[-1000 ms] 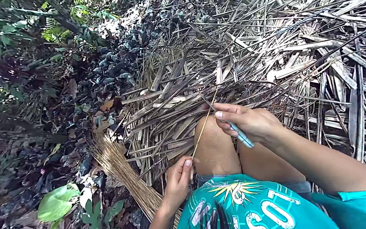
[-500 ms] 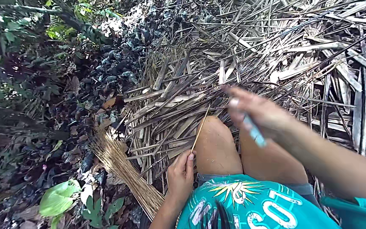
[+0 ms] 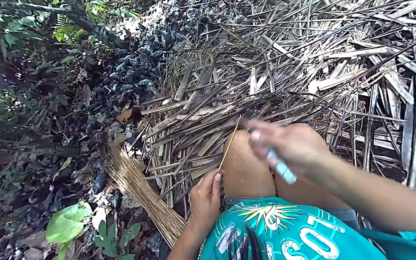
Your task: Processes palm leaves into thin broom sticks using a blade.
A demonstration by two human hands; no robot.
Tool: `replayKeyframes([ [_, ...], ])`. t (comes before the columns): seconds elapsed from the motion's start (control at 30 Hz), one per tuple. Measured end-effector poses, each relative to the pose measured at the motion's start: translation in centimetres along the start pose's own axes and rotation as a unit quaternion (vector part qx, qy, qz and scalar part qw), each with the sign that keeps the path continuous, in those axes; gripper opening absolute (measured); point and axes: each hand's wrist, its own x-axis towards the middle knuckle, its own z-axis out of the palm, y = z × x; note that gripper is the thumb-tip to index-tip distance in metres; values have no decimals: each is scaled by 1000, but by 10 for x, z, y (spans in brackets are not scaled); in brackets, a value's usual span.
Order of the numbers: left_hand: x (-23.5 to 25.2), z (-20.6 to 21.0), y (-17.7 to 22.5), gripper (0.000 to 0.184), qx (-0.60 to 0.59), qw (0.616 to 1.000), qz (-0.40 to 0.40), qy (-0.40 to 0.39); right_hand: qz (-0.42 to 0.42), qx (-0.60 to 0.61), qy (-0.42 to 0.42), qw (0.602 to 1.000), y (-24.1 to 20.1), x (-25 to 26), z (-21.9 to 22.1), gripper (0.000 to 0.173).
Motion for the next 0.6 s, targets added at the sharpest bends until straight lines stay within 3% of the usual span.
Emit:
replayKeyframes([
  [0.1, 3, 1, 3, 31, -41, 999, -11, -3, 112, -2, -133, 985, 31, 1, 29, 38],
  [0.17, 1, -3, 1, 32, -62, 998, -13, -13, 86, -17, -112, 990, 23, 7, 18, 29],
  [0.33, -3, -6, 1, 30, 6, 1000, -1, -7, -36, 39, 7, 999, 0, 20, -17, 35],
  [0.4, -2, -4, 0, 29, 41, 999, 3, 0, -11, 43, 3, 999, 2, 13, -8, 39],
  [0.53, 0, 1, 2, 28, 76, 997, 30, 16, 119, 15, -100, 988, 27, 3, 29, 39],
  [0.6, -3, -1, 0, 28, 84, 996, 31, 9, 82, 4, -46, 996, 18, 11, 13, 28],
])
